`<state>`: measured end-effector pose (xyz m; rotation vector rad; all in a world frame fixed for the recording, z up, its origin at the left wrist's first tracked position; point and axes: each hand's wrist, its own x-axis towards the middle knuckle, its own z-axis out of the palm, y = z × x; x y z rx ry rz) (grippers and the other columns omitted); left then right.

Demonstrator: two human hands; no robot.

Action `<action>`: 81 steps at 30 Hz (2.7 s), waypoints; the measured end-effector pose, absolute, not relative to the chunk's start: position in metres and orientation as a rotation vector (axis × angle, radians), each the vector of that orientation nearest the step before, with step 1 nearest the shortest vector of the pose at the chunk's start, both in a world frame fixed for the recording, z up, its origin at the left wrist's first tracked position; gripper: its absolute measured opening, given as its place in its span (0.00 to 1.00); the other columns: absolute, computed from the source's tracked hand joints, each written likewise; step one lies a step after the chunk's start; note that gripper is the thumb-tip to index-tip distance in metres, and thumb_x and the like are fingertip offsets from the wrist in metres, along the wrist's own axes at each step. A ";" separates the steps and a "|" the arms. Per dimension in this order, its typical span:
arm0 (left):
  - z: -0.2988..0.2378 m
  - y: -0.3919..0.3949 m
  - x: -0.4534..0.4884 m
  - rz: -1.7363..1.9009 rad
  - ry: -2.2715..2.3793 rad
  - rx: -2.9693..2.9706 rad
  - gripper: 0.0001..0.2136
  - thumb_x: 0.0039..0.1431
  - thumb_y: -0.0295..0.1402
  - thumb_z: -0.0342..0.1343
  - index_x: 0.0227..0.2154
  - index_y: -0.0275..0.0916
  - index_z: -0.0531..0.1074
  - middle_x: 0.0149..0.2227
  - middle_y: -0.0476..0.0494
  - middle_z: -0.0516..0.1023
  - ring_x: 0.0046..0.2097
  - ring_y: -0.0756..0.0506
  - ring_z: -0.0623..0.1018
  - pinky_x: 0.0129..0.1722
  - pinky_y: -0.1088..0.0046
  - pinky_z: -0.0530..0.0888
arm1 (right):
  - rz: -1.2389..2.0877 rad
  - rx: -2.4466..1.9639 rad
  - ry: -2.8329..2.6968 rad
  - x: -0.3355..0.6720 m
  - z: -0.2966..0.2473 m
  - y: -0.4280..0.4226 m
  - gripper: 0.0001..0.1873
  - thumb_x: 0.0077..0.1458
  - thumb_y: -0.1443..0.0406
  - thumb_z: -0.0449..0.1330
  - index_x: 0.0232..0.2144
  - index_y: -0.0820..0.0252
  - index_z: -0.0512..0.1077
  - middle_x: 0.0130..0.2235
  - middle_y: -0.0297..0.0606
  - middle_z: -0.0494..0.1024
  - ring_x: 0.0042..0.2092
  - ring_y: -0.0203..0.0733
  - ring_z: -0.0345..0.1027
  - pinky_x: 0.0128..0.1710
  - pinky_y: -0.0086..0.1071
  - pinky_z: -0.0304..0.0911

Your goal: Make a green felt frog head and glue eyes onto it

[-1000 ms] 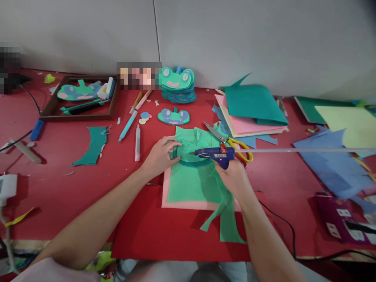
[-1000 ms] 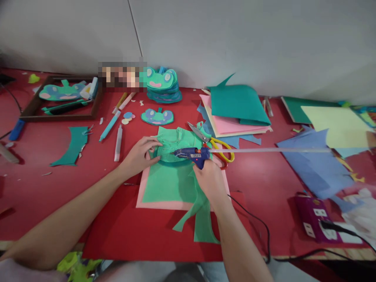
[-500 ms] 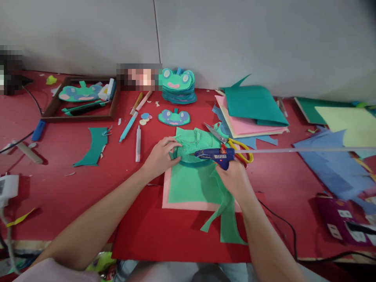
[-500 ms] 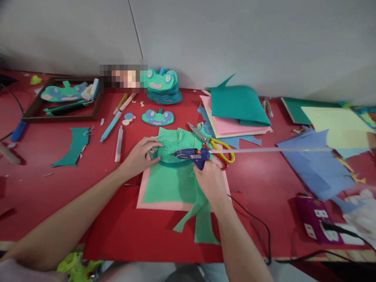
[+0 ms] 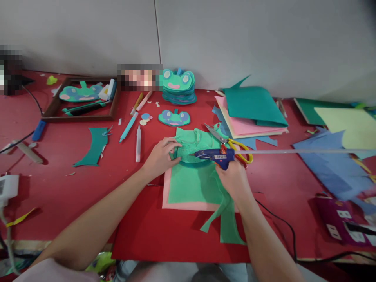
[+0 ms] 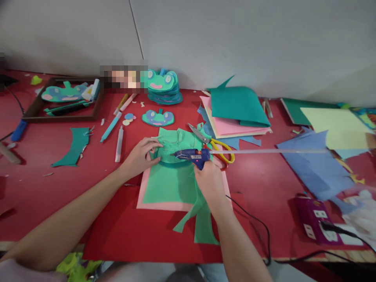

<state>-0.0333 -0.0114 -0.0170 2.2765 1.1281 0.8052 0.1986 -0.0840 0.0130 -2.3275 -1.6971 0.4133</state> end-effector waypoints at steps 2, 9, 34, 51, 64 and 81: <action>-0.017 -0.012 -0.033 0.801 1.129 2.281 0.16 0.48 0.30 0.58 0.42 0.41 0.68 0.47 0.41 0.66 0.37 0.49 0.71 0.43 0.64 0.70 | 0.427 -2.333 -1.702 0.198 0.015 -0.085 0.11 0.49 0.63 0.52 0.28 0.65 0.70 0.24 0.45 0.72 0.26 0.43 0.66 0.23 0.29 0.52; -0.014 -0.011 -0.033 0.787 1.136 2.273 0.16 0.48 0.29 0.58 0.42 0.41 0.69 0.46 0.41 0.66 0.37 0.49 0.71 0.42 0.65 0.70 | 0.436 -2.322 -1.726 0.200 0.015 -0.084 0.11 0.49 0.62 0.52 0.27 0.64 0.70 0.24 0.44 0.72 0.25 0.42 0.65 0.22 0.29 0.51; -0.015 -0.012 -0.032 0.804 1.142 2.261 0.16 0.47 0.29 0.58 0.42 0.41 0.69 0.46 0.41 0.66 0.35 0.49 0.70 0.42 0.64 0.70 | 0.435 -2.267 -1.612 0.210 0.014 -0.081 0.13 0.46 0.65 0.53 0.35 0.63 0.70 0.26 0.42 0.72 0.28 0.45 0.68 0.25 0.32 0.56; -0.013 -0.012 -0.032 0.791 1.143 2.257 0.15 0.48 0.29 0.57 0.41 0.40 0.69 0.45 0.41 0.66 0.35 0.49 0.70 0.41 0.65 0.71 | 0.751 -2.045 -1.397 0.210 0.018 -0.078 0.19 0.41 0.52 0.61 0.28 0.62 0.71 0.24 0.37 0.73 0.27 0.42 0.67 0.26 0.32 0.61; -0.012 -0.012 -0.032 0.774 1.153 2.260 0.15 0.48 0.29 0.58 0.42 0.39 0.69 0.46 0.40 0.66 0.36 0.49 0.70 0.42 0.65 0.71 | 0.767 -2.054 -1.359 0.210 0.021 -0.079 0.22 0.40 0.50 0.61 0.29 0.63 0.72 0.24 0.37 0.73 0.27 0.43 0.68 0.27 0.33 0.63; -0.014 -0.012 -0.032 0.788 1.144 2.262 0.15 0.48 0.29 0.57 0.41 0.39 0.69 0.45 0.41 0.66 0.34 0.50 0.69 0.42 0.65 0.71 | 0.664 -2.185 -1.387 0.226 0.012 -0.075 0.12 0.40 0.59 0.58 0.27 0.60 0.67 0.23 0.37 0.72 0.27 0.45 0.68 0.25 0.32 0.60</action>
